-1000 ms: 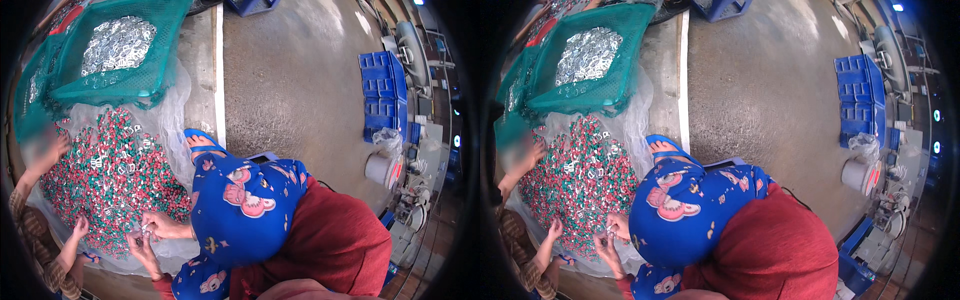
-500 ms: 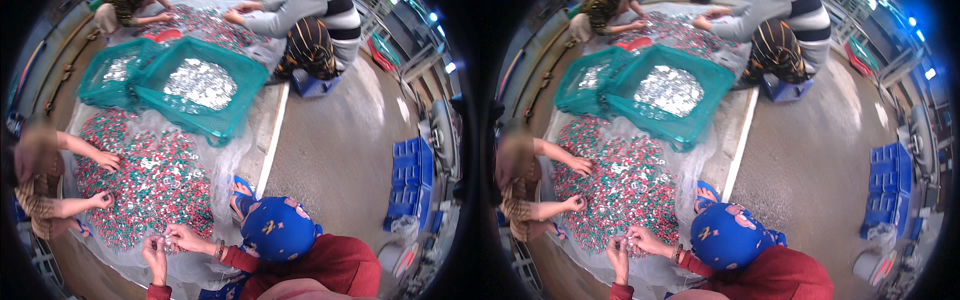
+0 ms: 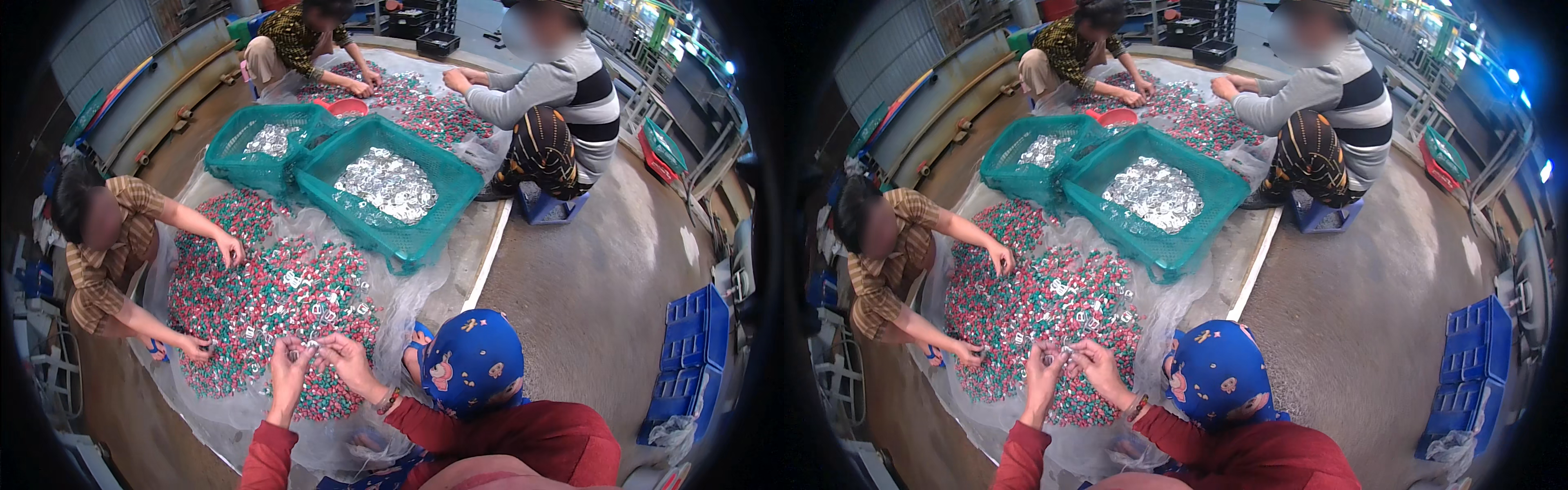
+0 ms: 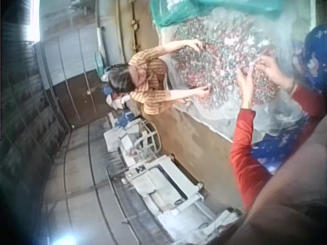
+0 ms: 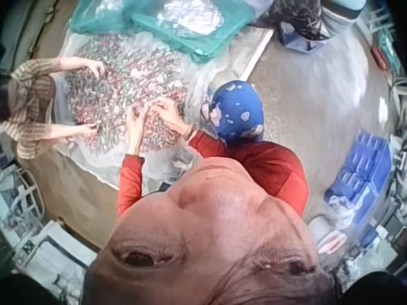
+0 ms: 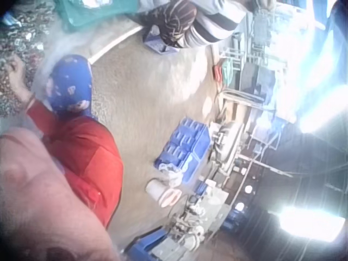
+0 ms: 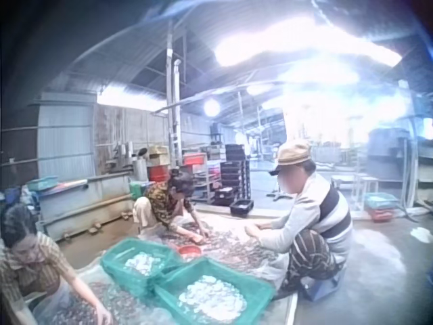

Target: The person sits on a low stool and sorts a large pile of red, green, and white plastic bottle caps by hand. They pick up individual caps, separate them, and place selected ones into green mesh baskets while others remain on the sheet.

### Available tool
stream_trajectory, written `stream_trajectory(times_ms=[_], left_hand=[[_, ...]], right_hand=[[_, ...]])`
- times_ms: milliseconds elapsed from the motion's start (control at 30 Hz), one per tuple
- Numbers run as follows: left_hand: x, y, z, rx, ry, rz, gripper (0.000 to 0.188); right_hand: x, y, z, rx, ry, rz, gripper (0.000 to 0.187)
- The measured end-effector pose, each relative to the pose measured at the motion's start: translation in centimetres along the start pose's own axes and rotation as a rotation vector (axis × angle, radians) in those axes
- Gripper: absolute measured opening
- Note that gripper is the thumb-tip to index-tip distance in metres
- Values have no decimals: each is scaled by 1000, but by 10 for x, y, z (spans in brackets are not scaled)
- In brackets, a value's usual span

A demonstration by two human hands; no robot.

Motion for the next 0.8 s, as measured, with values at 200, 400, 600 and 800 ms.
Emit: stream_trajectory(times_ms=[200,400,600,800], left_hand=[[-5,21,-27,-105,-22,122,12],[-13,20,-13,-502,-25,153,11],[-22,28,-10,-565,-80,295,11],[-40,29,-8,-553,-163,306,12]], right_hand=[[8,7,14,-103,11,-59,12],[12,-6,1,125,152,-157,12],[8,-19,3,-73,57,-145,12],[6,-19,3,-17,175,-213,12]])
Point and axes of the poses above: each hand's wrist, its own x-axis towards the middle knuckle, its own z-axis out of the back of the hand, y = z × x, the point moved 6 cm from there along x, towards the middle knuckle, and after that the axes turned 4 degrees about x, right-handed, at the moved point
